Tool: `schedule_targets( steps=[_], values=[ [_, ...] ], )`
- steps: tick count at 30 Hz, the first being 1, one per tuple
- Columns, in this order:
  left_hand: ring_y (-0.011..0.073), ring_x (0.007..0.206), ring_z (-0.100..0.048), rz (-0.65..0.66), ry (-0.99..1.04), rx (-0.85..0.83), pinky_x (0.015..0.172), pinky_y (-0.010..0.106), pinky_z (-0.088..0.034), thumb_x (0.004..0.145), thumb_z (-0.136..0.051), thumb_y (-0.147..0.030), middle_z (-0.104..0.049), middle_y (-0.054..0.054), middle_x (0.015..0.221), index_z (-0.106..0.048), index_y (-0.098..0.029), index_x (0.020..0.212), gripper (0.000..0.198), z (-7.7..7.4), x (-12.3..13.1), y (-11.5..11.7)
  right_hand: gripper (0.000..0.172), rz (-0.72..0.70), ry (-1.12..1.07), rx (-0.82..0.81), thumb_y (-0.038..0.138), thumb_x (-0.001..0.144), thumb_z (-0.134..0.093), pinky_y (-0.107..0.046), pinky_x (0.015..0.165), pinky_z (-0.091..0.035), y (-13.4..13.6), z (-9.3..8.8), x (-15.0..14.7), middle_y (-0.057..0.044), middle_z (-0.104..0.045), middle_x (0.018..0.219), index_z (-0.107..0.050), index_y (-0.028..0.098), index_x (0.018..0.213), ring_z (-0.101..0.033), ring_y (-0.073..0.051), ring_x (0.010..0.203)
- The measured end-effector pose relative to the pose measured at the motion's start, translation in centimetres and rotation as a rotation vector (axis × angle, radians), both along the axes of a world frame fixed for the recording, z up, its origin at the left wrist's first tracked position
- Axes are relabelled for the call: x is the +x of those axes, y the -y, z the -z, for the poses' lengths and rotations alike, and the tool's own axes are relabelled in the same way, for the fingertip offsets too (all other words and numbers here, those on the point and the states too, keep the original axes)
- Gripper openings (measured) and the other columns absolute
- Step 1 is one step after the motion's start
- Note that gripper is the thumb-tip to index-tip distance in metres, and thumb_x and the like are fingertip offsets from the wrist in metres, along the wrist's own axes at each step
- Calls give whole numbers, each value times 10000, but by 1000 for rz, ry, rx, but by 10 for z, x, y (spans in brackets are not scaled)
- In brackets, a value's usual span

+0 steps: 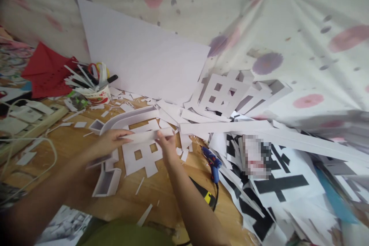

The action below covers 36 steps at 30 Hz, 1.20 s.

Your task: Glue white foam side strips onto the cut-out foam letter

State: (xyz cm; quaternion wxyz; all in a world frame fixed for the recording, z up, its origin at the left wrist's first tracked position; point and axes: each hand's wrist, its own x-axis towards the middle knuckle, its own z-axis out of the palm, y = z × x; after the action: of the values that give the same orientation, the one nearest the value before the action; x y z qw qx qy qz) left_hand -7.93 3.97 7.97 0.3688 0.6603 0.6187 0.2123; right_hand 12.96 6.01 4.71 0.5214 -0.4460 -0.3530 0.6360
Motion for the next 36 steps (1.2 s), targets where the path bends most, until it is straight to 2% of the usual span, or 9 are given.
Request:
schedule_targets(
  steps=[2, 7, 10, 15, 18, 22, 26, 31, 36],
  values=[
    [223, 922, -610, 114, -10, -81, 838, 297, -451, 684, -504, -345, -694, 24, 983, -678, -204, 914, 320, -3, -20, -12, 511, 30, 242, 114, 435, 627, -686, -305, 755, -470, -2, -7, 20, -21, -572, 978, -471, 244, 1050, -564, -147, 852],
    [203, 870, -620, 402, -58, -212, 795, 270, -456, 639, -512, -279, -708, 18, 895, -700, -220, 813, 264, -8, -37, -40, 225, -632, 849, 399, 348, 734, -623, -235, 639, -430, 20, -20, 27, -12, -619, 857, -634, 213, 914, -544, -98, 650],
    [194, 850, -616, 461, -139, -228, 797, 269, -456, 601, -471, -213, -698, 21, 859, -684, -204, 768, 270, -9, -35, -51, 241, -780, 1153, 507, 294, 761, -588, -238, 632, -399, 42, -20, 2, 1, -642, 763, -625, 226, 990, -567, -128, 668],
    [200, 1061, -522, 176, -202, 170, 938, 315, -387, 630, -408, -224, -607, 56, 1097, -600, -172, 982, 404, -5, -49, -52, 180, -755, 1420, 481, 233, 797, -473, -256, 595, -380, 62, -16, -40, -56, -669, 820, -602, 182, 913, -614, -177, 695],
    [204, 1012, -538, -4, -244, 273, 874, 316, -431, 739, -375, -362, -586, 83, 1098, -560, -153, 1043, 414, 4, -61, -47, 171, -731, 1440, 469, 223, 804, -459, -252, 612, -386, 64, -13, -52, -73, -666, 892, -591, 178, 904, -625, -179, 753],
    [232, 990, -552, 37, -529, 213, 858, 343, -426, 821, -310, -424, -596, 114, 1094, -572, -156, 1050, 439, 16, -57, -42, 178, -700, 1473, 485, 209, 806, -451, -256, 635, -400, 59, -11, -55, -75, -666, 904, -583, 169, 917, -626, -186, 795],
    [270, 941, -590, 8, -747, 63, 796, 381, -437, 863, -236, -423, -638, 137, 1034, -571, -169, 1069, 467, 14, -39, -45, 176, -670, 1545, 462, 230, 819, -445, -276, 638, -421, 52, -11, -48, -71, -657, 890, -588, 175, 906, -622, -203, 803],
    [316, 908, -609, -9, -801, -10, 765, 386, -440, 833, -297, -454, -665, 200, 935, -654, -117, 887, 493, 7, -23, -61, 192, -604, 1520, 456, 287, 841, -449, -292, 661, -450, 48, -4, -38, -100, -594, 1020, -578, 181, 938, -593, -220, 896],
    [259, 885, -624, -10, -774, -12, 724, 300, -443, 765, -433, -347, -695, 108, 911, -684, -201, 822, 297, 6, -19, -77, 226, -602, 1463, 375, 226, 881, -381, -307, 674, -454, 47, 1, -35, -106, -625, 1019, -521, 191, 1054, -625, -210, 825]
  ],
)
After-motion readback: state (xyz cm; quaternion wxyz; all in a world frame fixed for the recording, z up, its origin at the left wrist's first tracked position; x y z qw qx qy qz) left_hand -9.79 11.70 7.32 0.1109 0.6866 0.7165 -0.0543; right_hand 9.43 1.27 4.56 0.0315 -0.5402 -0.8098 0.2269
